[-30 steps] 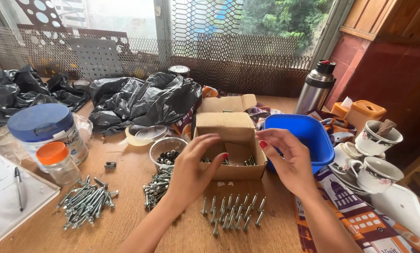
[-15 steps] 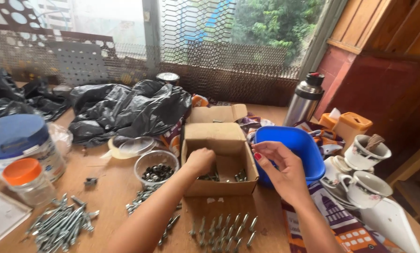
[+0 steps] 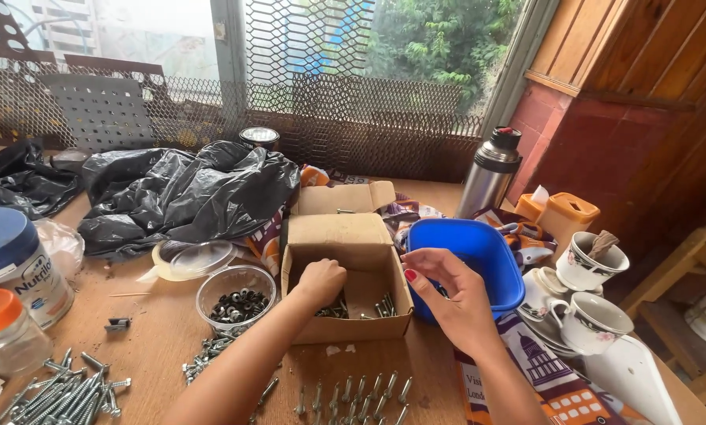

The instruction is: The person sorts metal fasteners by picking them from a cardboard box and placing them into piles on the table. They also place some fasteners into a small clear container and a blue plastic bin. The hands handle the fasteners one at a time throughout the clip.

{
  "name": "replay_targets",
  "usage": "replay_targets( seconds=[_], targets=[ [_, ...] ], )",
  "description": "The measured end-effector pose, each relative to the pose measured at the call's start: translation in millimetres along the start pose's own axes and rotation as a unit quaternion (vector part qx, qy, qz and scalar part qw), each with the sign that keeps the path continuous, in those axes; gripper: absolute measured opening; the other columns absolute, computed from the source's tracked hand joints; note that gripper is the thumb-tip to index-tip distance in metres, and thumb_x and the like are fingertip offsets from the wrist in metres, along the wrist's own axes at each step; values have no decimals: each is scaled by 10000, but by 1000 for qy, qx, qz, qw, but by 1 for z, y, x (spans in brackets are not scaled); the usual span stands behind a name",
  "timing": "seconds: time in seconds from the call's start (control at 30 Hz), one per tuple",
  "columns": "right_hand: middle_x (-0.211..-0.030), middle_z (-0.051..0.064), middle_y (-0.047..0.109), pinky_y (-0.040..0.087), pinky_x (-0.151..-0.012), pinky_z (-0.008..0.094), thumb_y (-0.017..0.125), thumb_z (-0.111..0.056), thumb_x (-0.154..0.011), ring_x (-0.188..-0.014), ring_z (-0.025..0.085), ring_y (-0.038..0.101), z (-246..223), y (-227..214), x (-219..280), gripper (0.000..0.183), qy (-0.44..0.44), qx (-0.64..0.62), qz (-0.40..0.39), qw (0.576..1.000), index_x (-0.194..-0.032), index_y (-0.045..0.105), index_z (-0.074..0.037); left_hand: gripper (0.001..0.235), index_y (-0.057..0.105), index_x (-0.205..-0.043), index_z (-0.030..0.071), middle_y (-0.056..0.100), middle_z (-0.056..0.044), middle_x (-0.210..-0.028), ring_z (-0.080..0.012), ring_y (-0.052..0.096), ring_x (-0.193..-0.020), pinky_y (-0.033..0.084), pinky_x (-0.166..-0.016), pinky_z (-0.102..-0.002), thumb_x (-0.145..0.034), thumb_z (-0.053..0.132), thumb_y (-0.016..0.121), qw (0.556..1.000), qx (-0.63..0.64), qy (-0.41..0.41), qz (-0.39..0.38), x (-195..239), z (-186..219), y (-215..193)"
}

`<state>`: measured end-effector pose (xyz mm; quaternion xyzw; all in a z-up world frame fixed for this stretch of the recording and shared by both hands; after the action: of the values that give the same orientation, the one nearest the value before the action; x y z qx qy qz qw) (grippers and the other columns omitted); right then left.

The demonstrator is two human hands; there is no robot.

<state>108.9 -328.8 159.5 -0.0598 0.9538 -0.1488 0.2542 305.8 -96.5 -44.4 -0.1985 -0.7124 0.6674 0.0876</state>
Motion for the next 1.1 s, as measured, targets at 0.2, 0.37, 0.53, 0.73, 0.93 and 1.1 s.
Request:
replay_targets(
  seconds=[0.2,0.37,0.53,0.73,0.93,1.1],
  targets=[
    [-1128,23,802,583,-1026,296,729,-192,-893,-1095,146,757,1,-2,0,229,6,1,-8,1000,-1108,752,-117,225,727,-949,90,660,-112,-988,-312,643,-897,564,-635,-431,-896,-45,555,999,-18,25,-45,-1,-13,6],
    [-1091,15,810,587,-996,275,724,-184,-902,-1048,129,764,-1,-4,-2,219,-3,14,-30,999,-1108,761,-119,222,728,-927,107,659,-111,-942,-339,667,-834,558,-627,-454,-854,-21,562,998,14,11,-65,6,-13,-6],
    [-1098,18,811,594,-989,280,710,-227,-907,-1054,137,773,-1,-4,-1,248,-5,39,-44,998,-1130,758,-131,250,731,-867,97,688,-97,-880,-326,692,-782,566,-574,-446,-844,-76,552,998,-7,25,-60,4,-10,-13],
    [-1086,10,814,600,-970,276,726,-254,-889,-1032,131,770,-5,-6,-1,260,12,44,-45,998,-1115,769,-133,308,758,-1006,226,712,-59,-1040,-299,688,-906,566,-681,-445,-714,254,854,990,71,-9,-123,3,-12,-35],
    [-1089,6,815,604,-964,275,722,-248,-889,-1036,131,779,-5,-6,-2,245,9,54,-57,997,-1099,773,-132,342,781,-941,77,753,-109,-959,-278,702,-840,550,-670,-394,-742,330,894,960,155,-76,-219,28,-11,-85],
    [-1084,1,820,593,-946,275,712,-221,-892,-1022,131,776,3,-2,-1,232,10,62,-59,996,-1097,783,-139,101,842,-812,132,774,10,-722,-91,667,-660,550,-666,-255,-767,197,780,938,341,-61,-14,50,-36,-98]
  ],
)
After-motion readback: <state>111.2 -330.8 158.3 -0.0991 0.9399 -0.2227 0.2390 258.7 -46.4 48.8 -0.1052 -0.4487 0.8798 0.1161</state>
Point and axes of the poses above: each hand's wrist, its own x-axis away from the middle knuckle, its own y-axis out of the palm, z = x × y, the point moved 1 cm from there along -x, towards the middle knuckle
